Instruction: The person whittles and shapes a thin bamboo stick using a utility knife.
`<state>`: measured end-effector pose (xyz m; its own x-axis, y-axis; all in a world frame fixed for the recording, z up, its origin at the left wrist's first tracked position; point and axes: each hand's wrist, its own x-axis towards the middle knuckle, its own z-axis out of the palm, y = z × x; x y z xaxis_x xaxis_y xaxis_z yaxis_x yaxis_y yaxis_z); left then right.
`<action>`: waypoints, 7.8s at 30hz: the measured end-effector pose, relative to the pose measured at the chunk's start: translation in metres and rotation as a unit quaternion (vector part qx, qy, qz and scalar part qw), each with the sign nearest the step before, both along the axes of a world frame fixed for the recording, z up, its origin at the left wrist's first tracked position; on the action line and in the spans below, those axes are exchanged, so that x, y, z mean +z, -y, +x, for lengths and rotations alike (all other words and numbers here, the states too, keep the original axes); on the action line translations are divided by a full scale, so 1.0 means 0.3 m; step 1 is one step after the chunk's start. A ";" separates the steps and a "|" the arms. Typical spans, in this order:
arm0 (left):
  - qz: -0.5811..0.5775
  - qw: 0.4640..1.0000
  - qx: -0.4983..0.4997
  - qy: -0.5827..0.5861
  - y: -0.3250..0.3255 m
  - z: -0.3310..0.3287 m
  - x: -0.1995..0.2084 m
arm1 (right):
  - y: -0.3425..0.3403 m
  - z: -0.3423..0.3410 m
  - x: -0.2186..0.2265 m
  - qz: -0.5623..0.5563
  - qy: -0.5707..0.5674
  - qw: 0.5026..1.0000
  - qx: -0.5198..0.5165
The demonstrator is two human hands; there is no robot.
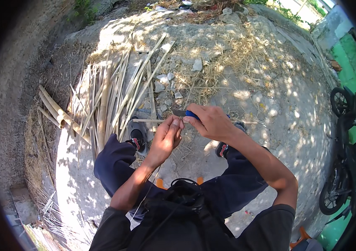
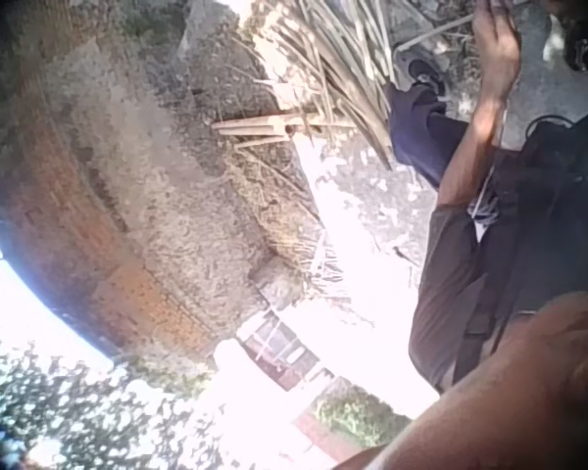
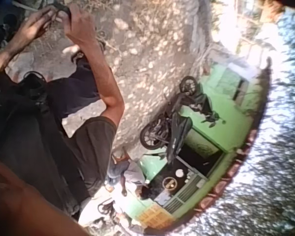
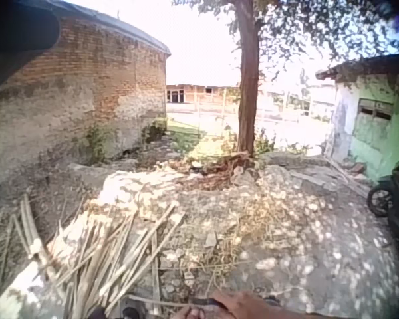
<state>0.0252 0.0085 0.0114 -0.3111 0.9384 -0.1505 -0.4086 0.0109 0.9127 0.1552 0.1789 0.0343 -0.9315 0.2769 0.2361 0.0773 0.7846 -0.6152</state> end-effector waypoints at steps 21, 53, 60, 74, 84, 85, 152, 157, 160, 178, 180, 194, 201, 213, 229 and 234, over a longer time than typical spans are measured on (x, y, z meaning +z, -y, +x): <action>-0.024 0.991 -0.014 -0.129 0.002 0.014 -0.028 | -0.166 -0.014 0.024 -0.381 -0.052 0.906 -0.178; -0.031 0.996 0.012 -0.077 -0.011 0.020 0.033 | -0.084 -0.034 0.042 -0.357 -0.088 0.922 -0.121; 0.001 0.996 0.016 -0.088 0.009 0.007 0.059 | -0.062 -0.033 0.064 -0.409 -0.078 0.904 -0.098; -0.006 0.991 0.073 -0.113 0.026 -0.003 0.069 | 0.044 0.012 0.068 -0.084 -0.030 0.994 -0.057; 0.015 0.998 0.051 -0.032 0.029 -0.011 0.059 | 0.031 0.011 0.058 -0.033 -0.024 0.997 -0.062; 0.024 0.998 0.050 -0.035 0.027 -0.011 0.055 | 0.027 0.011 0.057 -0.032 -0.024 0.997 -0.063; 0.016 1.000 -0.011 0.008 0.004 -0.027 0.013 | 0.003 -0.059 0.064 -0.285 -0.001 0.951 -0.120; 0.028 0.999 -0.030 0.014 0.002 -0.019 0.019 | -0.040 -0.030 0.051 -0.402 0.010 0.906 -0.135; 0.017 1.000 -0.014 0.018 0.003 -0.009 0.041 | -0.035 -0.022 0.070 -0.490 0.044 0.858 -0.148; 0.026 0.993 0.045 -0.107 0.000 -0.025 0.014 | -0.026 -0.029 0.047 -0.386 -0.006 0.912 -0.138; 0.027 0.996 0.036 -0.078 0.003 -0.027 0.026 | -0.023 -0.030 0.054 -0.371 -0.010 0.919 -0.137; 0.015 0.995 0.023 0.093 0.015 -0.033 0.019 | 0.084 0.003 0.055 -0.037 0.013 0.997 -0.064; 0.009 0.996 0.007 0.093 0.026 -0.035 0.053 | 0.080 0.012 0.040 -0.015 -0.005 0.998 -0.068; 0.012 0.993 -0.034 0.114 0.039 -0.030 0.046 | -0.158 0.022 0.013 -0.087 -0.009 0.965 -0.249; 0.020 0.999 0.018 0.040 0.019 -0.018 0.049 | 0.037 0.001 0.055 -0.006 -0.001 0.997 -0.077; -0.003 1.000 0.007 0.017 0.028 -0.020 0.082 | 0.014 0.006 0.040 -0.022 -0.010 0.995 -0.092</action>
<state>0.0192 0.0000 0.0360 -0.3180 0.9331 -0.1678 -0.4399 0.0115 0.8980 0.1569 0.1746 0.0464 -0.8597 0.4523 0.2376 0.2044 0.7307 -0.6513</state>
